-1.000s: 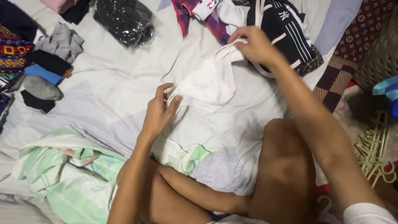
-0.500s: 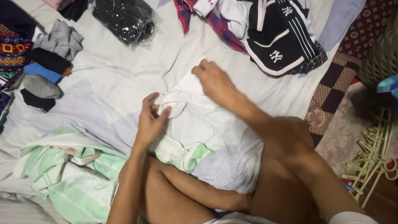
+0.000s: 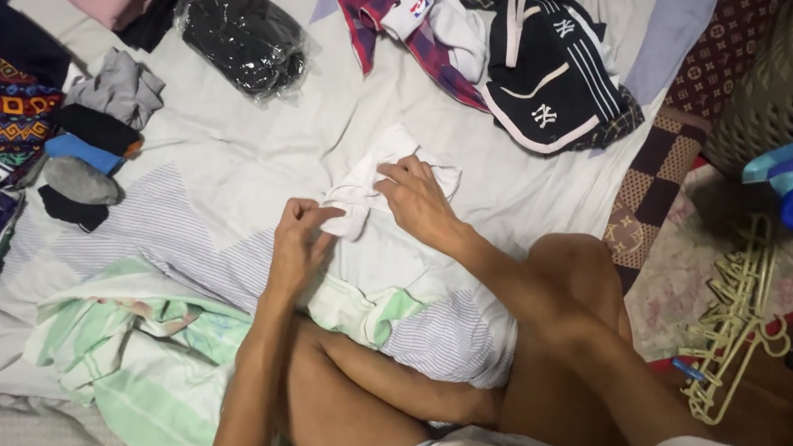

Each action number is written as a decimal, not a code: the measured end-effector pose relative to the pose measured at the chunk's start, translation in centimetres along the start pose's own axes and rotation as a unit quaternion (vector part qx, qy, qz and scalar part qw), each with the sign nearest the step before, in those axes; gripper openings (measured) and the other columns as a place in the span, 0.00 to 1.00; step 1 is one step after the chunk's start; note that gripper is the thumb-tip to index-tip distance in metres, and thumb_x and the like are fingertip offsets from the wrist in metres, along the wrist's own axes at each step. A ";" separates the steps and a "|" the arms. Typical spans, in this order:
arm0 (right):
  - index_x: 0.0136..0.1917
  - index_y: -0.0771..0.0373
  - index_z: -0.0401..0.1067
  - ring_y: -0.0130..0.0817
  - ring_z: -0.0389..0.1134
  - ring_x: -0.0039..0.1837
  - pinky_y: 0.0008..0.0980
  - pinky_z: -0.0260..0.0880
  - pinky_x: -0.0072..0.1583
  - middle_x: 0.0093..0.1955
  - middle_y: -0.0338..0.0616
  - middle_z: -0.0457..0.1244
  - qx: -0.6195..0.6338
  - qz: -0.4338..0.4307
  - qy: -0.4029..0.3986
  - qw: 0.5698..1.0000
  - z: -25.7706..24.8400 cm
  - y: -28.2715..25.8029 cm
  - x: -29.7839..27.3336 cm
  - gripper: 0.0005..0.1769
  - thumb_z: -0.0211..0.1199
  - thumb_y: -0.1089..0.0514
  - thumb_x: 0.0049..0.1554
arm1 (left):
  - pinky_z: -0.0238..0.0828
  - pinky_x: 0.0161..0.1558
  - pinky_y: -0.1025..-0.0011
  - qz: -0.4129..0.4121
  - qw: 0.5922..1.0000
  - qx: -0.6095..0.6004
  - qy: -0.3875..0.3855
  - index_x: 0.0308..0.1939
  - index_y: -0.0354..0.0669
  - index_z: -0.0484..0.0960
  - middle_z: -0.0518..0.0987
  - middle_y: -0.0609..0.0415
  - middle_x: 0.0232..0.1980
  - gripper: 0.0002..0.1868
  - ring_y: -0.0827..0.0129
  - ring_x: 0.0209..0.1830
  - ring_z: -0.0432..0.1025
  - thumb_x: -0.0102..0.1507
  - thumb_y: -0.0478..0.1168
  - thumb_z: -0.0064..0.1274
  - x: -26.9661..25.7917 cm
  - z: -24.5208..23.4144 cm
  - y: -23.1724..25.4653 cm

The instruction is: Fold various pieces of laundry, including underwear and socks, and organize them with hangers while sitting on a bed.

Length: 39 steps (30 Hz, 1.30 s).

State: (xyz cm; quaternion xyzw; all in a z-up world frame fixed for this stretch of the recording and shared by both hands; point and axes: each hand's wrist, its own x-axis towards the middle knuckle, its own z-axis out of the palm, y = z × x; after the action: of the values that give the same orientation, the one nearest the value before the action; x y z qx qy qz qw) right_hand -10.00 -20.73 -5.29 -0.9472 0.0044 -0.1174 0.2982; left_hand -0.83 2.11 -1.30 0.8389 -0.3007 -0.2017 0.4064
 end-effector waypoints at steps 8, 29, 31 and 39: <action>0.73 0.68 0.55 0.61 0.64 0.67 0.48 0.66 0.65 0.66 0.62 0.62 0.237 0.055 0.065 0.968 -3.3 -3.3 0.0 0.41 0.69 0.61 0.50 | 0.75 0.56 0.73 0.006 0.965 -0.261 0.004 0.53 0.40 0.81 0.83 0.50 0.49 0.11 0.72 0.51 0.77 0.66 0.32 0.57 4.2 2.3 -0.1; 0.53 0.62 0.74 0.53 0.66 0.56 0.45 0.66 0.59 0.52 0.52 0.66 0.070 0.032 0.100 0.992 1.3 1.5 -0.1 0.18 0.66 0.71 0.49 | 0.52 0.32 0.81 -0.024 0.961 -0.271 -0.036 0.50 0.39 0.76 0.64 0.69 0.32 0.11 0.84 0.31 0.55 0.73 0.44 0.48 6.5 3.5 -0.9; 0.52 0.62 0.75 0.51 0.68 0.53 0.44 0.68 0.57 0.50 0.51 0.67 0.110 0.091 0.121 0.982 0.1 0.7 0.9 0.16 0.66 0.70 0.50 | 0.53 0.32 0.81 -0.031 0.959 -0.278 -0.033 0.51 0.39 0.76 0.64 0.69 0.32 0.11 0.84 0.31 0.55 0.73 0.44 0.49 6.5 3.3 -0.7; 0.59 0.64 0.70 0.51 0.72 0.52 0.42 0.71 0.52 0.51 0.54 0.69 0.186 0.148 0.114 0.965 0.4 -0.9 1.3 0.21 0.65 0.71 0.51 | 0.60 0.37 0.83 0.013 0.957 -0.290 -0.008 0.51 0.37 0.78 0.72 0.68 0.36 0.11 0.85 0.35 0.62 0.72 0.42 0.52 6.9 3.2 0.2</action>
State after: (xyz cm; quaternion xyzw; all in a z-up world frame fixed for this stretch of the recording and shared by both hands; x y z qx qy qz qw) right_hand -8.74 -19.81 -4.84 -0.8441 0.1570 -0.1778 0.4809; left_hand 2.27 -4.40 -3.67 0.6791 -0.2438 -0.2820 0.6323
